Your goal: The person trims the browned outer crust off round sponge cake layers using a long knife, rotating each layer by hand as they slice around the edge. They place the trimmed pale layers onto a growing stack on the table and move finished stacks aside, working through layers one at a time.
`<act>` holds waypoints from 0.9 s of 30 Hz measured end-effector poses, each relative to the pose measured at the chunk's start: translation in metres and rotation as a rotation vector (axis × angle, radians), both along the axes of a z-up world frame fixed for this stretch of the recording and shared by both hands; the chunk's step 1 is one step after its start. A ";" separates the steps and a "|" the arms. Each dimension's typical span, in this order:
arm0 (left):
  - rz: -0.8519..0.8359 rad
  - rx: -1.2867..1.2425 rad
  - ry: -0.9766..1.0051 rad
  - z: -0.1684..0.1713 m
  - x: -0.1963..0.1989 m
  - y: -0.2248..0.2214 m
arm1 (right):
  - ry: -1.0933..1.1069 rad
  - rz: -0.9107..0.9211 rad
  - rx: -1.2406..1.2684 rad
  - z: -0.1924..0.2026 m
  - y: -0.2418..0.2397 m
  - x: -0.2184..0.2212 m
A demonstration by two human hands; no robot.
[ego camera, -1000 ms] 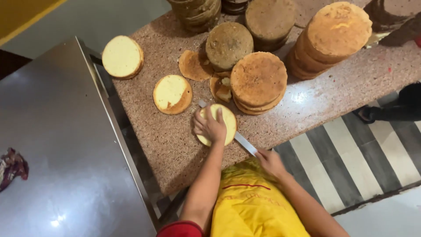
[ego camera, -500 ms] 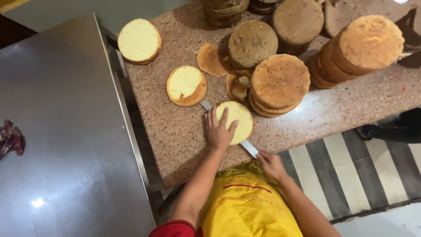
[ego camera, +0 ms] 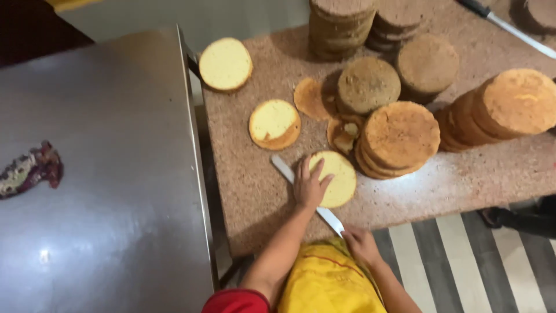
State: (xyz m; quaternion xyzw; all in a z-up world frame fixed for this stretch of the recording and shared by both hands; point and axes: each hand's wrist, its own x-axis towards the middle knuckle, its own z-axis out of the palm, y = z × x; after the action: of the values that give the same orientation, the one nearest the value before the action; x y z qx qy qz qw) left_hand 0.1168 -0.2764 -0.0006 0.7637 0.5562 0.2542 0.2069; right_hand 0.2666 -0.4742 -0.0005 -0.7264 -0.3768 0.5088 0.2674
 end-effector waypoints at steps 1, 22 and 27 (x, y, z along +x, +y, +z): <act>-0.019 -0.050 -0.010 -0.004 0.003 0.002 | -0.028 0.017 -0.049 -0.007 -0.015 0.010; 0.059 -0.259 -0.248 0.148 -0.063 0.098 | -0.268 -0.563 -0.162 0.047 -0.166 0.087; -0.418 -0.008 0.048 0.037 -0.023 -0.008 | -0.185 -0.520 -0.203 0.030 -0.171 0.111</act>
State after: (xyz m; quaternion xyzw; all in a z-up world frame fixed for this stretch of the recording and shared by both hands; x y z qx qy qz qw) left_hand 0.0942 -0.2847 0.0364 0.8676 0.3913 0.1851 0.2447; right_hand 0.3773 -0.6449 0.0299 -0.8650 -0.1479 0.3896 0.2795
